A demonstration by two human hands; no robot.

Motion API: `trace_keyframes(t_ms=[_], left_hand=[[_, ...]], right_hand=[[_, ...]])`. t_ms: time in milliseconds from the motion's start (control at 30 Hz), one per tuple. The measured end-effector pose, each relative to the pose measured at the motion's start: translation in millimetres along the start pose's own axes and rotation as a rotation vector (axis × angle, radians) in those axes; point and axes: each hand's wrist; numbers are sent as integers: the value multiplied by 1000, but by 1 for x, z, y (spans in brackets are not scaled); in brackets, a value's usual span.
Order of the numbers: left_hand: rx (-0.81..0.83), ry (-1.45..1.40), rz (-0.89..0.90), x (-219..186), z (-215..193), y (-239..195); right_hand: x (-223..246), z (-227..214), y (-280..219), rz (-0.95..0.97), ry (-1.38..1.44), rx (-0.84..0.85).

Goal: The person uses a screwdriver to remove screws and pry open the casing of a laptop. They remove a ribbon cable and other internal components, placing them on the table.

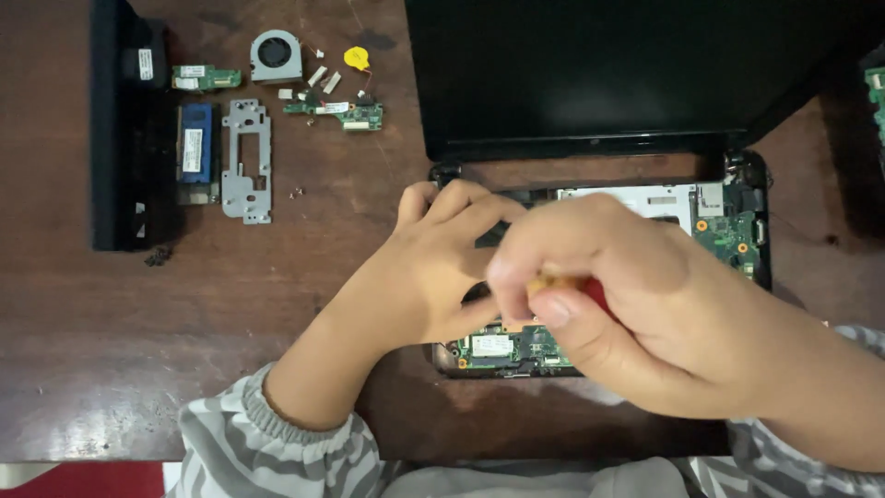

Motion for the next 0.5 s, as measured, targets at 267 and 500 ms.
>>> trace_keyframes(t_ms=[267, 500], left_hand=[[134, -38, -28, 10, 5, 1], [117, -62, 12, 15, 6, -1]], right_hand=[[-7, 1, -28, 194, -170, -338], [-29, -2, -47, 201, -352, -342]])
Point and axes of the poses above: each hand's wrist, its own y-axis towards the middle knuckle, its own z-axis out of the palm, x = y × z, and after that the axes turned 13 degrees about x, right-handed
